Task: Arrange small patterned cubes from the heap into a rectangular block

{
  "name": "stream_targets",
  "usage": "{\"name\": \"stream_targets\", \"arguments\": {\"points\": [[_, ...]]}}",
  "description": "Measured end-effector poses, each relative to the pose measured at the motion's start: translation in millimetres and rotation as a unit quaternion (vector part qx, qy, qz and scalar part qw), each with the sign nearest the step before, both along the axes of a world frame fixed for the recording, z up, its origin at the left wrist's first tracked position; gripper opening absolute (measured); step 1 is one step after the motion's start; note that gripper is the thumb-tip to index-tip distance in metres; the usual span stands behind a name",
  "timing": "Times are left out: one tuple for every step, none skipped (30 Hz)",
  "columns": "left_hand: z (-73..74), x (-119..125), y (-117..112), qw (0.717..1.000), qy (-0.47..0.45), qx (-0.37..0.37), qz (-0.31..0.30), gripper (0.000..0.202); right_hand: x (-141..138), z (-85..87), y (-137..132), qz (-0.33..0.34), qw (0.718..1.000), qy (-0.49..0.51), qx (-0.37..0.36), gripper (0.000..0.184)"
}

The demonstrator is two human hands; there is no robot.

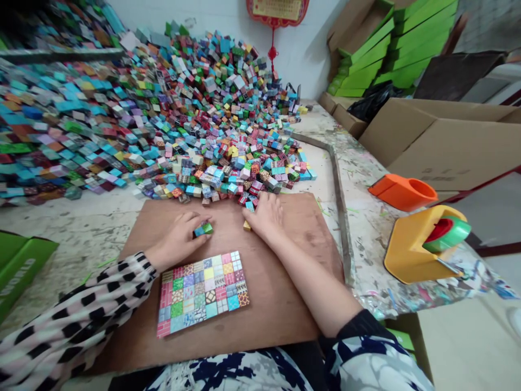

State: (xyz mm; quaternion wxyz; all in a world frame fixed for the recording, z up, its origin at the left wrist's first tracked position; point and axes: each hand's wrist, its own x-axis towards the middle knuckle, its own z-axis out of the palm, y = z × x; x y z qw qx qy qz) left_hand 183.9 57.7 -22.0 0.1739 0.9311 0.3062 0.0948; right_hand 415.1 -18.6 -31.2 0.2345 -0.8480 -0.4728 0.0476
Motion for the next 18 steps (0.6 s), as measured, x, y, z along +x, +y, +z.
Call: {"name": "stream_targets", "arguments": {"points": [[-0.3, 0, 0, 1.0, 0.0, 0.003, 0.0, 0.043, -1, -1.0, 3, 0.006, 1.0, -0.007, -0.003, 0.04], [-0.5, 0, 1, 1.0, -0.001, 0.006, 0.0, 0.042, -1, -2.0, 5, 0.014, 1.0, -0.011, -0.003, 0.036], [-0.7, -1, 1, 1.0, -0.002, 0.007, 0.0, 0.041, -1, -3.0, 6, 0.021, 1.0, -0.012, 0.001, 0.032], [-0.9, -2, 1, 1.0, -0.003, 0.006, 0.0, 0.041, 0, -3.6, 5, 0.029, 1.0, -0.009, 0.005, 0.03], [-1.0, -4, 2, 1.0, -0.005, 0.004, -0.001, 0.041, 2, -3.9, 4, 0.036, 0.999, -0.005, 0.009, 0.029], [-1.0, -5, 2, 1.0, -0.008, 0.001, -0.002, 0.041, 4, -3.8, 3, 0.046, 0.999, 0.001, 0.011, 0.029], [-0.9, -6, 2, 1.0, -0.012, -0.003, -0.005, 0.041, 7, -3.5, 0, 0.057, 0.998, 0.009, 0.01, 0.029], [-0.6, -7, 1, 1.0, -0.015, -0.008, -0.007, 0.041, 12, -2.9, -3, 0.07, 0.997, 0.02, 0.009, 0.029], [0.0, -7, 1, 1.0, -0.017, -0.013, -0.008, 0.042, 16, -2.2, -7, 0.083, 0.996, 0.036, 0.009, 0.03], [0.7, -7, 0, 1.0, -0.017, -0.017, -0.008, 0.044, 21, -1.6, -11, 0.097, 0.994, 0.053, 0.012, 0.03], [1.5, -7, 0, 1.0, -0.014, -0.019, -0.006, 0.046, 26, -1.0, -15, 0.105, 0.992, 0.07, 0.017, 0.03], [2.3, -7, -1, 1.0, -0.009, -0.018, -0.001, 0.048, 32, -0.6, -20, 0.106, 0.99, 0.085, 0.024, 0.028], [2.9, -7, -1, 1.0, -0.003, -0.016, 0.005, 0.05, 36, -0.3, -26, 0.1, 0.99, 0.097, 0.028, 0.026], [3.4, -8, -1, 1.0, 0.004, -0.014, 0.01, 0.052, 40, -0.1, -32, 0.094, 0.989, 0.108, 0.028, 0.024], [3.7, -8, -2, 1.0, 0.009, -0.012, 0.012, 0.052, 44, 0.1, -38, 0.088, 0.989, 0.12, 0.022, 0.022], [4.0, -9, -1, 1.0, 0.013, -0.011, 0.012, 0.051, 46, 0.2, -44, 0.084, 0.987, 0.134, 0.013, 0.021], [4.5, -9, -1, 1.0, 0.014, -0.009, 0.01, 0.049, 47, 0.2, -51, 0.086, 0.985, 0.147, 0.001, 0.021], [5.4, -9, -1, 1.0, 0.013, -0.005, 0.008, 0.048, 47, 0.1, -56, 0.093, 0.983, 0.158, -0.011, 0.023]]}}
